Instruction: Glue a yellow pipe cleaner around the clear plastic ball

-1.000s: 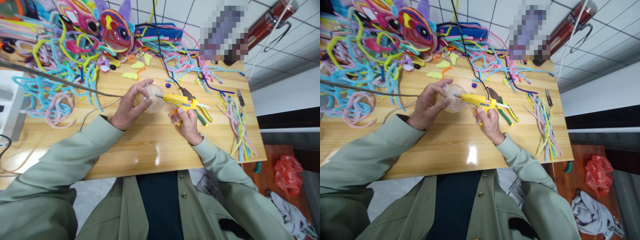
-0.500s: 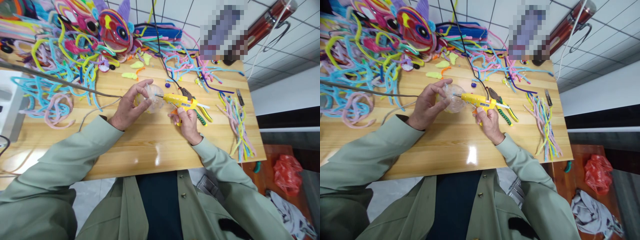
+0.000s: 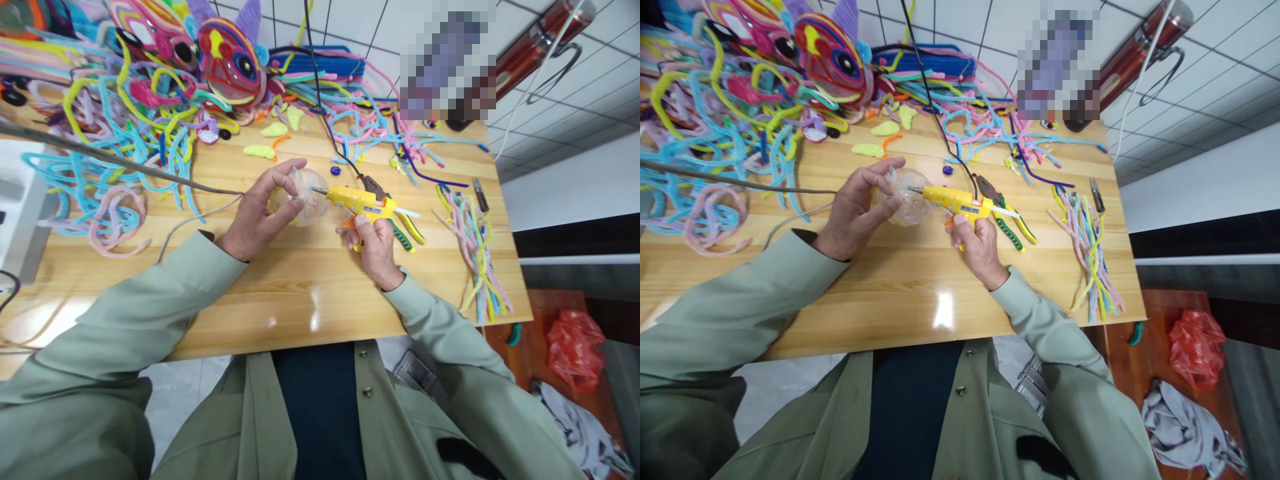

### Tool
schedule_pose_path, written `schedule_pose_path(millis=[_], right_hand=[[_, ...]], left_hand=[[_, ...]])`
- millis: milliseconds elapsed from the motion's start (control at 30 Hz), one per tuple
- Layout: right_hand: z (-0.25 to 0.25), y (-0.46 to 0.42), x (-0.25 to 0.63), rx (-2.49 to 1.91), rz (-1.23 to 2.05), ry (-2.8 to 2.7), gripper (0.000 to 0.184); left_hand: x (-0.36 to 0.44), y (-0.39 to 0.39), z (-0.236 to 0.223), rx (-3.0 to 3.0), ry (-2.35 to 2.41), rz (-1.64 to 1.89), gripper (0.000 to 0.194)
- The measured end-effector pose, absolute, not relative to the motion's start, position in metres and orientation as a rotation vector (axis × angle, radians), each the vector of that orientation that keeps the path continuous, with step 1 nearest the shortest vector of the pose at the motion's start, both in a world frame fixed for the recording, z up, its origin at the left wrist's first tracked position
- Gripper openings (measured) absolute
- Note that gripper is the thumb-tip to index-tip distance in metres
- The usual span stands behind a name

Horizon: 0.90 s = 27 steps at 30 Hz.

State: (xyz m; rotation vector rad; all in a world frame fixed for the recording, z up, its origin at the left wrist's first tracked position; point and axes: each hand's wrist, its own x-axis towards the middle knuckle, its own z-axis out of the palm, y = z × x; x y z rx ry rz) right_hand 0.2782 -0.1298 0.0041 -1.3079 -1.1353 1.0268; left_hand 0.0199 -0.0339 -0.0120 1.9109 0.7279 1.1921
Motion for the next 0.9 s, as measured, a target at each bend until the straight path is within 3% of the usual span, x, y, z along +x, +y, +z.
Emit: schedule_pose_path(millis=[900], right_hand=[[0.0051, -0.1258, 0.2742, -1.288, 1.066, -1.081, 0.078]], left_hand=[[0.0162, -0.0336, -0.0116, 1.91, 0.768, 1.176, 0.041]])
